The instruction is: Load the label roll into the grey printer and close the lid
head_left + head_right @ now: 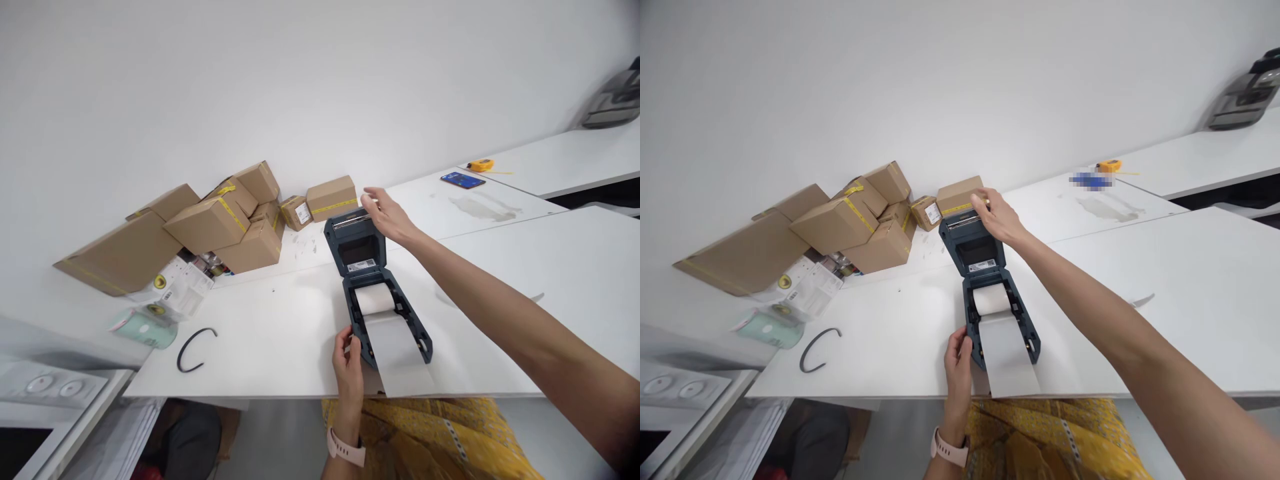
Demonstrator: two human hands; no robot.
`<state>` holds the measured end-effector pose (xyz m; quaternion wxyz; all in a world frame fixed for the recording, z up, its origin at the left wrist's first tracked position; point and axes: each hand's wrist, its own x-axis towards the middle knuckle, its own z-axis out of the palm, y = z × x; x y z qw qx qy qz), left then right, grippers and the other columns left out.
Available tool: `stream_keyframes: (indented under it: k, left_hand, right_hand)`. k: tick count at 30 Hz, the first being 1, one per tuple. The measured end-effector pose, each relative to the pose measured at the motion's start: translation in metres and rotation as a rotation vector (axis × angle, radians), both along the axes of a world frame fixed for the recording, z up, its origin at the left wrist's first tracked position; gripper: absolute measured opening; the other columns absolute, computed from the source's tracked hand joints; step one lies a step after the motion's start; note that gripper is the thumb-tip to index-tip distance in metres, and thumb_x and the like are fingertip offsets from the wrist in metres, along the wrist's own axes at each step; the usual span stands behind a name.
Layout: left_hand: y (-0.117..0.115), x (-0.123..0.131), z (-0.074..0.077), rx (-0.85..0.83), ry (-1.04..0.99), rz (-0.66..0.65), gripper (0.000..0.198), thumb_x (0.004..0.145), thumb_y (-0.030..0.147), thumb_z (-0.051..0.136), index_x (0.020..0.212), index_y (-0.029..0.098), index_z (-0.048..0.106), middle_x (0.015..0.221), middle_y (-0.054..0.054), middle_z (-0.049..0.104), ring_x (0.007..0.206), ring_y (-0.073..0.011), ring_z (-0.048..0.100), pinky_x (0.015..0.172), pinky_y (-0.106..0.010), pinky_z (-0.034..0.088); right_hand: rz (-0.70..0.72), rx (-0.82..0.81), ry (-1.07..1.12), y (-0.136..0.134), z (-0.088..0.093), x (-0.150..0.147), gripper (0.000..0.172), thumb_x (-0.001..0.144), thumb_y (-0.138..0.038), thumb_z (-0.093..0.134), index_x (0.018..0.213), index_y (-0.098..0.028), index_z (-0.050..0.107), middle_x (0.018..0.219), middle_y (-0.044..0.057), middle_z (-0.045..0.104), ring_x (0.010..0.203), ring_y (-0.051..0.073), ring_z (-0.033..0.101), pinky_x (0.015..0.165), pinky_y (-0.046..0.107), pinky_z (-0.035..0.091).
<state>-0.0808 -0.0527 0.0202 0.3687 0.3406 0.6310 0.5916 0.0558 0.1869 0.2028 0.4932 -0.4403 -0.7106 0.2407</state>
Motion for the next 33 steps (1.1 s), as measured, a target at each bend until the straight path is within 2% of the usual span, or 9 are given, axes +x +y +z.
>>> stream_keyframes:
  k: [2, 5, 7, 9, 12, 17, 23, 28, 33]
  left_hand:
    - [-0.001, -0.002, -0.001, -0.009, 0.000, -0.016, 0.053, 0.085, 0.059, 0.064, 0.117, 0.017, 0.068, 0.121, -0.013, 0.070, 0.112, -0.0261, 0.064, 0.093, -0.033, 0.050]
    - [0.006, -0.005, -0.001, -0.009, 0.026, -0.026, 0.051, 0.089, 0.057, 0.061, 0.119, 0.016, 0.066, 0.122, -0.015, 0.069, 0.113, -0.0266, 0.064, 0.092, -0.034, 0.051]
    - [0.020, -0.008, 0.003, 0.006, 0.077, -0.009, 0.050, 0.091, 0.054, 0.059, 0.123, 0.016, 0.063, 0.128, -0.016, 0.066, 0.116, -0.0270, 0.062, 0.093, -0.035, 0.050]
    - [0.040, -0.009, 0.011, 0.032, 0.153, 0.017, 0.050, 0.092, 0.051, 0.058, 0.129, 0.017, 0.059, 0.136, -0.018, 0.061, 0.120, -0.0274, 0.060, 0.093, -0.035, 0.050]
    - [0.071, -0.009, 0.025, 0.003, 0.303, 0.019, 0.053, 0.090, 0.046, 0.062, 0.134, 0.017, 0.054, 0.136, -0.019, 0.062, 0.116, -0.0287, 0.063, 0.095, -0.039, 0.050]
    - [0.093, -0.008, 0.034, -0.092, 0.501, -0.019, 0.048, 0.094, 0.037, 0.054, 0.138, 0.017, 0.049, 0.125, -0.016, 0.069, 0.112, -0.0281, 0.066, 0.096, -0.040, 0.048]
    - [0.089, -0.008, 0.034, -0.122, 0.632, -0.073, 0.049, 0.099, 0.035, 0.044, 0.144, 0.018, 0.040, 0.129, -0.016, 0.068, 0.119, -0.0294, 0.065, 0.097, -0.041, 0.048]
    - [0.089, -0.005, 0.041, -0.133, 0.716, -0.096, 0.046, 0.100, 0.029, 0.038, 0.145, 0.020, 0.039, 0.137, -0.016, 0.065, 0.128, -0.0306, 0.060, 0.102, -0.044, 0.045]
    - [0.091, -0.006, 0.038, -0.169, 0.641, -0.089, 0.049, 0.101, 0.033, 0.037, 0.147, 0.019, 0.036, 0.139, -0.016, 0.062, 0.130, -0.0295, 0.058, 0.104, -0.044, 0.044]
  right_hand:
    - [-0.071, 0.144, 0.150, -0.020, -0.013, 0.008, 0.051, 0.099, -0.057, 0.041, 0.134, -0.023, 0.055, 0.142, 0.013, 0.057, 0.119, 0.027, 0.059, 0.099, 0.043, 0.047]
    - [-0.152, 0.274, 0.167, -0.049, -0.054, 0.020, 0.038, 0.101, -0.048, 0.040, 0.116, -0.022, 0.064, 0.115, 0.010, 0.070, 0.105, 0.024, 0.065, 0.094, 0.041, 0.050]
    - [0.015, 0.242, -0.072, -0.063, -0.088, 0.025, 0.031, 0.100, -0.042, 0.043, 0.107, -0.022, 0.067, 0.104, 0.009, 0.073, 0.097, 0.024, 0.067, 0.088, 0.039, 0.053]
    - [0.178, 0.214, -0.415, -0.069, -0.118, 0.026, 0.031, 0.097, -0.036, 0.049, 0.120, -0.022, 0.065, 0.115, 0.011, 0.072, 0.105, 0.025, 0.067, 0.089, 0.039, 0.053]
    - [0.304, 0.197, -0.746, -0.070, -0.143, 0.018, 0.050, 0.087, -0.031, 0.063, 0.136, -0.021, 0.057, 0.128, 0.013, 0.068, 0.116, 0.030, 0.064, 0.096, 0.044, 0.049]
    - [0.372, 0.154, -0.923, -0.064, -0.141, 0.001, 0.070, 0.068, -0.027, 0.078, 0.134, -0.014, 0.060, 0.119, 0.018, 0.072, 0.112, 0.036, 0.065, 0.109, 0.052, 0.034]
    - [0.422, 0.095, -1.050, -0.059, -0.135, -0.013, 0.077, 0.065, -0.022, 0.075, 0.139, -0.012, 0.056, 0.118, 0.020, 0.070, 0.112, 0.038, 0.065, 0.109, 0.052, 0.029]
    - [0.467, 0.063, -1.053, -0.056, -0.127, -0.014, 0.080, 0.062, -0.026, 0.074, 0.138, -0.010, 0.054, 0.123, 0.022, 0.066, 0.116, 0.039, 0.062, 0.107, 0.049, 0.031]
    - [0.568, 0.010, -1.009, -0.053, -0.110, -0.006, 0.077, 0.060, -0.032, 0.074, 0.133, -0.019, 0.057, 0.121, 0.015, 0.065, 0.116, 0.036, 0.060, 0.101, 0.046, 0.040]
